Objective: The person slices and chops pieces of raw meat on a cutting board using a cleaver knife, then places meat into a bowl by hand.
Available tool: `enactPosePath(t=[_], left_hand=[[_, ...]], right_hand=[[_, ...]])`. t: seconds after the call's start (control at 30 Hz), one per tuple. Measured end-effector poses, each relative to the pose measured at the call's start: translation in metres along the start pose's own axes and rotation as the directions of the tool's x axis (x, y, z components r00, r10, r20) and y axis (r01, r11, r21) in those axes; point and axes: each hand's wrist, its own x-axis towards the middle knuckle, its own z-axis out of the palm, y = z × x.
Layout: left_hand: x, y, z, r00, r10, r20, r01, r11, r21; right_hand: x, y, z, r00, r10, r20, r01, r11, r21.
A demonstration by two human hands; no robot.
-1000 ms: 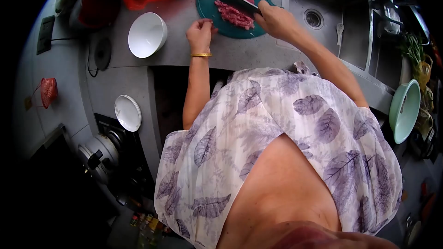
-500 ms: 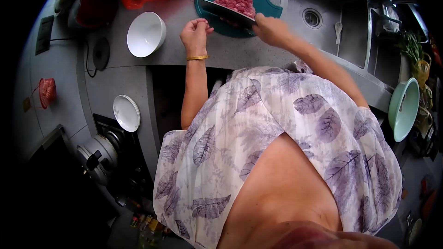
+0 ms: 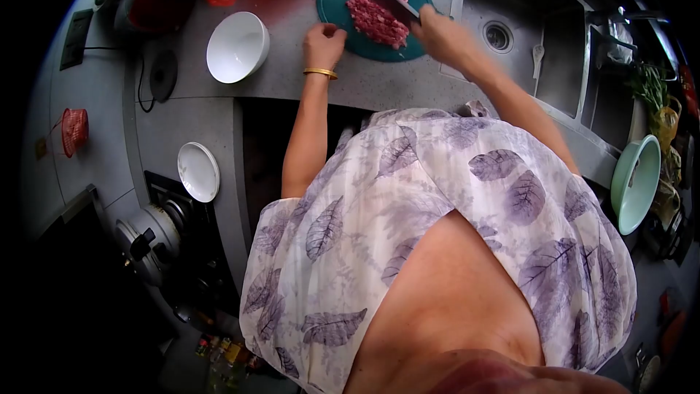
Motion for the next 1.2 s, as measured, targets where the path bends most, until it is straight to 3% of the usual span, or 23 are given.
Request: enactPosePath(t=[0.1,0.13,0.23,0.33,0.37,0.5,0.53,0.63,0.67,0.7,0.77,0.87,0.97,1.03,1.1,1.2], left_hand=[[0.006,-0.001,0.005,0.988,0.149,0.05,-0.156,0.963,0.219],[0.009,-0.005,0.007,0.971,0.226,0.076,-0.238,0.893,0.382],[0.01,-0.006,0.011,0.971,0.234,0.038,-0.227,0.87,0.438],[0.01,-0.005,0.013,0.956,0.292,0.023,-0.27,0.847,0.458],[0.01,-0.001,0.011,0.968,0.246,0.039,-0.237,0.862,0.447],[0.008,-0.001,0.008,0.988,0.145,0.053,-0.154,0.902,0.404],[0.009,-0.004,0.009,0.989,0.142,0.039,-0.145,0.904,0.402],[0.012,-0.005,0.013,0.985,0.173,0.003,-0.161,0.909,0.384],[0.011,-0.003,0.014,0.98,0.2,-0.014,-0.18,0.905,0.386],[0.01,-0.003,0.013,0.974,0.226,-0.029,-0.197,0.9,0.389],[0.013,-0.004,0.014,0.973,0.226,-0.045,-0.192,0.901,0.389],[0.022,0.001,0.014,0.983,0.18,-0.027,-0.16,0.925,0.344],[0.034,-0.001,0.018,0.99,0.142,-0.023,-0.128,0.944,0.305],[0.043,-0.001,0.024,0.995,0.1,-0.03,-0.088,0.957,0.278],[0.053,0.004,0.025,0.996,0.085,-0.04,-0.071,0.961,0.266],[0.059,0.002,0.022,0.997,0.052,-0.055,-0.038,0.974,0.224]], right_hand=[[0.0,0.012,0.007,0.997,0.035,0.075,-0.033,0.999,-0.026],[0.004,0.014,0.0,0.997,0.026,0.074,-0.025,1.0,-0.012],[0.006,-0.002,-0.031,1.0,-0.018,-0.015,0.018,1.0,0.013],[0.006,0.013,-0.007,0.997,-0.001,-0.075,-0.001,1.0,-0.026],[0.002,0.025,0.012,0.997,0.066,0.029,-0.063,0.993,-0.096],[0.0,0.016,-0.024,0.99,0.071,0.119,-0.079,0.995,0.057],[0.001,0.013,-0.032,0.997,0.039,0.07,-0.042,0.998,0.042],[-0.002,0.001,-0.025,0.984,0.14,-0.106,-0.127,0.984,0.125],[-0.002,0.005,-0.009,0.984,0.175,-0.04,-0.174,0.984,0.02],[-0.004,0.008,0.002,0.993,0.113,0.039,-0.111,0.993,-0.048],[-0.002,0.022,0.002,0.996,0.031,0.078,-0.028,0.999,-0.039],[-0.003,0.009,-0.035,0.997,0.054,0.051,-0.054,0.999,-0.006],[-0.006,0.007,-0.02,0.988,0.119,-0.098,-0.115,0.992,0.051],[-0.009,0.017,0.007,0.989,0.144,0.037,-0.144,0.989,-0.024],[-0.01,0.02,0.001,0.987,0.148,0.066,-0.146,0.988,-0.043],[-0.018,0.012,-0.027,0.971,0.213,0.105,-0.226,0.966,0.125]])
